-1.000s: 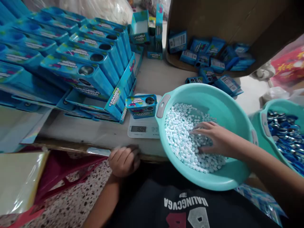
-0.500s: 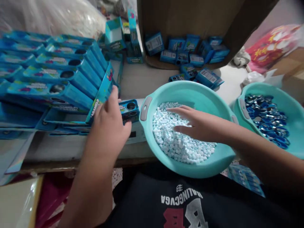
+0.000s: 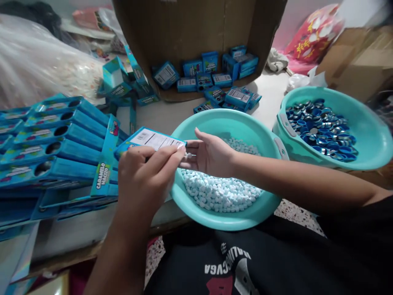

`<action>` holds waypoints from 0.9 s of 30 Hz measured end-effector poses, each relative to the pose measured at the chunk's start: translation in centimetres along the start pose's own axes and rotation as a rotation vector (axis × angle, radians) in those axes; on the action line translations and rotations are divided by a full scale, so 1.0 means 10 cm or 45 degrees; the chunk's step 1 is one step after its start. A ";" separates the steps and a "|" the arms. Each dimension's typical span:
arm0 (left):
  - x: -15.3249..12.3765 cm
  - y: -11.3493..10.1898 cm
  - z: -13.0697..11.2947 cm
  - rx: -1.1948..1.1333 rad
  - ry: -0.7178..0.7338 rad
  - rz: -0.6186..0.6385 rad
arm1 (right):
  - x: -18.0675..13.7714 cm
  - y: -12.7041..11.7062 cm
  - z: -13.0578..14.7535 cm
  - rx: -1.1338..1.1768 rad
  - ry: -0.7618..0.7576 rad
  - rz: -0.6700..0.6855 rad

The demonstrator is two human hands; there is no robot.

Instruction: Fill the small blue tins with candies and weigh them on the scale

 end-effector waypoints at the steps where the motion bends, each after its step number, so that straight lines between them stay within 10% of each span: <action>1: -0.01 0.05 0.01 -0.012 0.003 0.015 | 0.01 -0.01 0.01 0.005 0.007 -0.023; 7: -0.06 0.08 0.15 -0.017 -0.210 0.013 | 0.05 -0.09 0.14 -0.597 -0.227 -0.174; 14: -0.25 -0.16 0.47 0.167 -0.684 -0.062 | -0.14 -0.23 0.31 -2.630 -0.882 -0.419; 20: -0.43 -0.18 0.80 0.151 -1.248 0.202 | -0.16 -0.28 0.30 -2.887 -0.845 -0.320; 24: -0.48 -0.09 0.90 0.068 -1.114 0.573 | -0.12 -0.26 0.25 -2.912 -0.781 -0.171; 27: -0.50 -0.06 0.91 0.046 -0.828 0.510 | -0.08 -0.30 0.18 -2.865 -0.662 -0.021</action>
Point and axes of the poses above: each hand's wrist, its own x-axis towards the middle knuckle, its own y-axis out of the palm, z = x × y, the point moved 5 cm from there along x, towards the middle knuckle, and after that the axes turned 14 degrees about -z, right-handed, at the moved point
